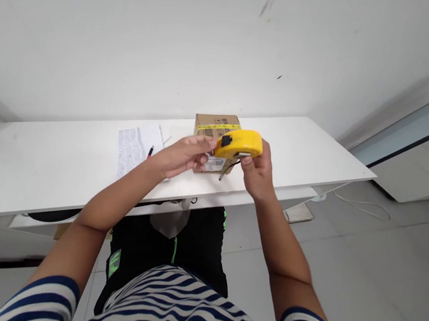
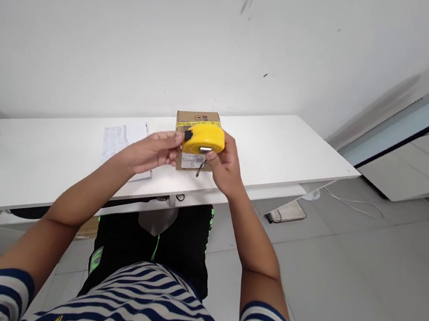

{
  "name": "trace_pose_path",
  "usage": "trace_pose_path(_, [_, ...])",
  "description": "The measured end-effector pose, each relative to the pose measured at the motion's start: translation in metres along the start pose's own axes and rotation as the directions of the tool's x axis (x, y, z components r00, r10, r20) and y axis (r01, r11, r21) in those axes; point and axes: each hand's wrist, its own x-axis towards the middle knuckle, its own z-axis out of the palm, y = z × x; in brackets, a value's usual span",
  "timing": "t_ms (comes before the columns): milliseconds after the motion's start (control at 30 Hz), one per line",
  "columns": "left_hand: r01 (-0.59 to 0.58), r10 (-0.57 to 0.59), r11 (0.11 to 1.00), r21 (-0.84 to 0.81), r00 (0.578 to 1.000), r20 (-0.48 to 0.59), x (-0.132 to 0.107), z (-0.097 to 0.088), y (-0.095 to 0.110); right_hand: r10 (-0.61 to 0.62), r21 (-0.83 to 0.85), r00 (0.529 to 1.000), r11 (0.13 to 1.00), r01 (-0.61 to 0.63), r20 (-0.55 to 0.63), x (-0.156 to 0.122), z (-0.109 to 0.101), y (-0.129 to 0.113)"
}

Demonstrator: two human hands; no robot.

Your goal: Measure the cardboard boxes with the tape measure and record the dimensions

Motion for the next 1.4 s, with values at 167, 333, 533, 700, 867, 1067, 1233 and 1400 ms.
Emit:
trace_pose_path(167, [-0.094, 0.106, 0.993, 0.065, 0.970, -0.218, 0.035, -0.025, 0.023, 0.266, 0.250, 0.957, 0.940, -0.231, -0.115, 0.040, -0.024, 0.030])
trace_pose_path(333, [0.002, 0.113, 0.971, 0.239, 0.877, -0.466, 0.068, -0.075, 0.016, 0.424, 0.410, 0.865, 0.863, -0.296, -0.268, 0.081, -0.064, 0.087])
trace_pose_path(533, [0.140, 0.073, 0.915, 0.378, 0.865, -0.497, 0.085, -0.085, 0.002, 0.490, 0.326, 0.809, 0.861, -0.390, -0.324, 0.086, -0.044, 0.110])
trace_pose_path(700, [0.201, 0.046, 0.857, 0.474, 0.888, -0.458, 0.098, -0.070, -0.007, 0.343, 0.159, 0.884, 0.938, -0.307, -0.317, 0.077, -0.024, 0.106])
trace_pose_path(867, [0.176, 0.088, 0.826, 0.535, 0.898, -0.432, 0.098, -0.069, -0.012, 0.330, 0.149, 0.902, 0.943, -0.299, -0.280, 0.068, -0.033, 0.111])
trace_pose_path(1067, [0.168, 0.081, 0.778, 0.606, 0.928, -0.362, 0.085, -0.072, -0.005, 0.305, 0.095, 0.914, 0.952, -0.290, -0.268, 0.064, -0.036, 0.107])
trace_pose_path(1233, [0.148, 0.146, 0.673, 0.725, 0.934, -0.326, 0.089, -0.074, 0.000, 0.305, 0.065, 0.911, 0.952, -0.299, -0.278, 0.065, -0.037, 0.105])
trace_pose_path(1400, [0.159, 0.121, 0.660, 0.734, 0.942, -0.314, 0.086, -0.075, 0.012, 0.183, -0.039, 0.921, 0.977, -0.209, -0.345, 0.063, -0.041, 0.084])
